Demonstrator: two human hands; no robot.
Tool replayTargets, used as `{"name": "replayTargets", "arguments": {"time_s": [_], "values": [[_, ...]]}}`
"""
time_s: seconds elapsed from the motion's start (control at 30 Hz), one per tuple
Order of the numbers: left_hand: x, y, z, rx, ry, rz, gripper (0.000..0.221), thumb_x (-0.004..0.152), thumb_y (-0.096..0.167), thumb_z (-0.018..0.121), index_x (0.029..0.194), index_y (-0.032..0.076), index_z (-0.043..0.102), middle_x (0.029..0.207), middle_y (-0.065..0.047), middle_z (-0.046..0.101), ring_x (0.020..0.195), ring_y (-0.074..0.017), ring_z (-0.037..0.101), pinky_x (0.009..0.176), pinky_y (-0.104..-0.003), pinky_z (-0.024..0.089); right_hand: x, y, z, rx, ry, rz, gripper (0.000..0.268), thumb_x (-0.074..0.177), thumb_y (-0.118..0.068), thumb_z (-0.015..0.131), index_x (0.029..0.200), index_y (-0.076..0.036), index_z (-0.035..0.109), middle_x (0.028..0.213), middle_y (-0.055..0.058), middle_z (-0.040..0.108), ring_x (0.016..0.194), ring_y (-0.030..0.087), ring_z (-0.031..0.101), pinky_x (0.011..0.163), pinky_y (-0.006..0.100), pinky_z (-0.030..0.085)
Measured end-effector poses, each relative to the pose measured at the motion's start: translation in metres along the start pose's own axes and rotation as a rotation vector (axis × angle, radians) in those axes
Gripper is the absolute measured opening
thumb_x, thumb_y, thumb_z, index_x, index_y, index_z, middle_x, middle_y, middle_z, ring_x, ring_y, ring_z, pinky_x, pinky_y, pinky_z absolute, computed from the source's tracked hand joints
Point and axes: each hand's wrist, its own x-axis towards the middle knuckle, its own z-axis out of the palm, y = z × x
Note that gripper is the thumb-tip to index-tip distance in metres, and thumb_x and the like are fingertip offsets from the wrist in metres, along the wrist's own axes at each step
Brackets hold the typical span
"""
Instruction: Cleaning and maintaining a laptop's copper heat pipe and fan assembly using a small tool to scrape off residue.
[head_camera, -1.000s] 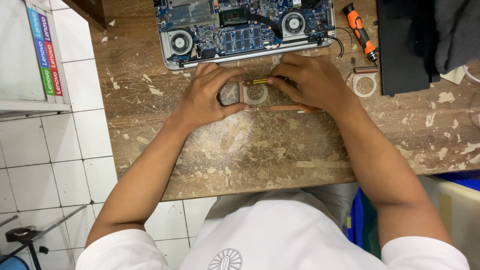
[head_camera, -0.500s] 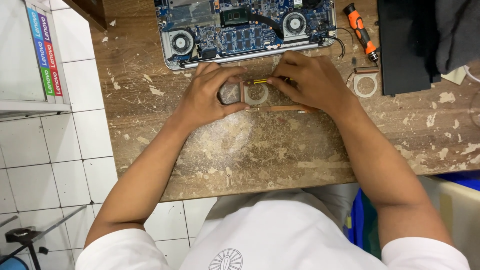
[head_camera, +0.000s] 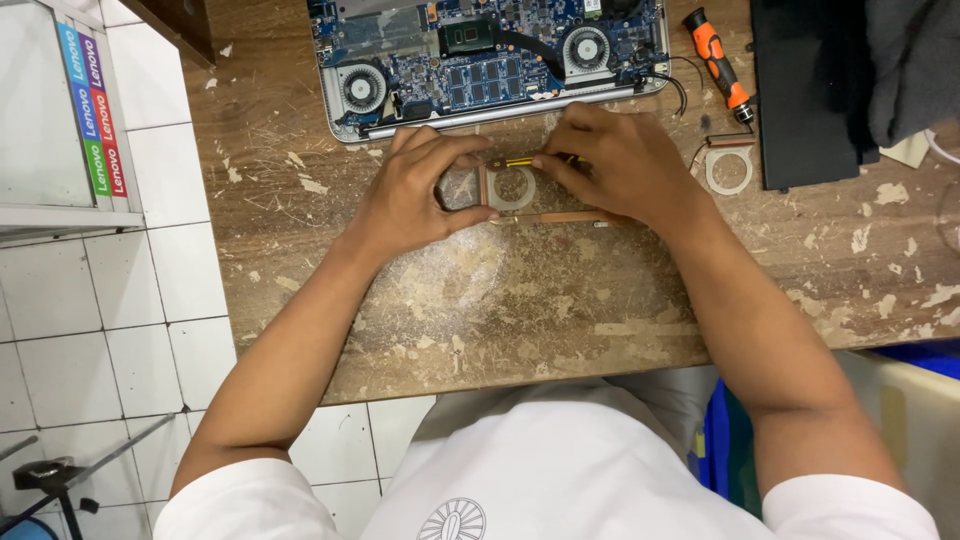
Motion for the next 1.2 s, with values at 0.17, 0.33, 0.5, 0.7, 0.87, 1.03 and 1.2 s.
{"name": "replayTargets", "arguments": {"time_s": [0.17,0.33,0.5,0.7,0.87,1.03,1.2], "values": [[0.0,0.002,-0.001,-0.008,-0.021,-0.036,0.082,0.072,0.039,0.098,0.137,0.009,0.058,0.118,-0.006,0.073,0.106,-0.0241,0.061,0.098,-0.035,0.038,0.002,0.0,-0.005,0.071,-0.022,0.024,0.019,0.105,-0.019,0.07,0.096,-0.004,0.076,0.088,0.003,0.064,0.057,0.019,0.058,0.043,0.035,0.04],[0.0,0.002,-0.001,-0.01,-0.024,-0.05,0.082,0.072,0.04,0.098,0.138,0.009,0.059,0.116,-0.006,0.073,0.106,-0.0235,0.06,0.097,-0.034,0.038,0.002,-0.003,-0.005,0.022,-0.014,0.037,0.018,0.104,-0.02,0.07,0.095,-0.006,0.076,0.084,0.002,0.062,0.053,0.018,0.054,0.038,0.032,0.033],[0.001,0.003,-0.002,0.014,-0.024,-0.037,0.08,0.075,0.044,0.096,0.137,0.01,0.059,0.108,-0.004,0.074,0.104,-0.0238,0.059,0.097,-0.035,0.038,0.004,0.0,-0.015,0.121,-0.071,0.074,0.02,0.104,-0.019,0.069,0.095,-0.003,0.078,0.088,0.005,0.068,0.064,0.023,0.063,0.047,0.038,0.043],[0.001,0.003,-0.001,0.028,-0.012,0.002,0.08,0.075,0.045,0.095,0.137,0.009,0.059,0.115,-0.005,0.072,0.104,-0.023,0.059,0.096,-0.034,0.038,0.004,0.0,-0.016,0.152,-0.12,0.114,0.024,0.104,-0.022,0.066,0.097,-0.003,0.078,0.093,0.005,0.069,0.068,0.024,0.065,0.044,0.039,0.044],[0.001,0.005,-0.004,0.024,-0.031,-0.021,0.077,0.077,0.044,0.094,0.138,0.01,0.059,0.115,-0.004,0.07,0.104,-0.0232,0.057,0.097,-0.035,0.037,0.003,0.001,-0.02,0.219,-0.136,0.147,0.023,0.103,-0.022,0.068,0.094,-0.002,0.077,0.089,0.006,0.069,0.069,0.025,0.065,0.05,0.042,0.045],[0.002,0.005,-0.003,0.012,-0.034,-0.022,0.076,0.076,0.038,0.096,0.136,0.01,0.059,0.117,-0.005,0.071,0.105,-0.0234,0.06,0.1,-0.036,0.038,0.003,0.001,-0.018,0.171,-0.074,0.101,0.02,0.103,-0.019,0.07,0.093,-0.002,0.077,0.088,0.006,0.07,0.07,0.023,0.066,0.054,0.038,0.047],[0.0,0.005,-0.004,0.033,-0.042,-0.023,0.076,0.077,0.039,0.095,0.137,0.01,0.059,0.115,-0.004,0.069,0.103,-0.0234,0.057,0.098,-0.034,0.038,0.005,0.001,-0.03,0.263,-0.204,0.229,0.02,0.1,-0.02,0.071,0.09,-0.004,0.078,0.089,0.005,0.071,0.073,0.022,0.067,0.049,0.041,0.047]]}}
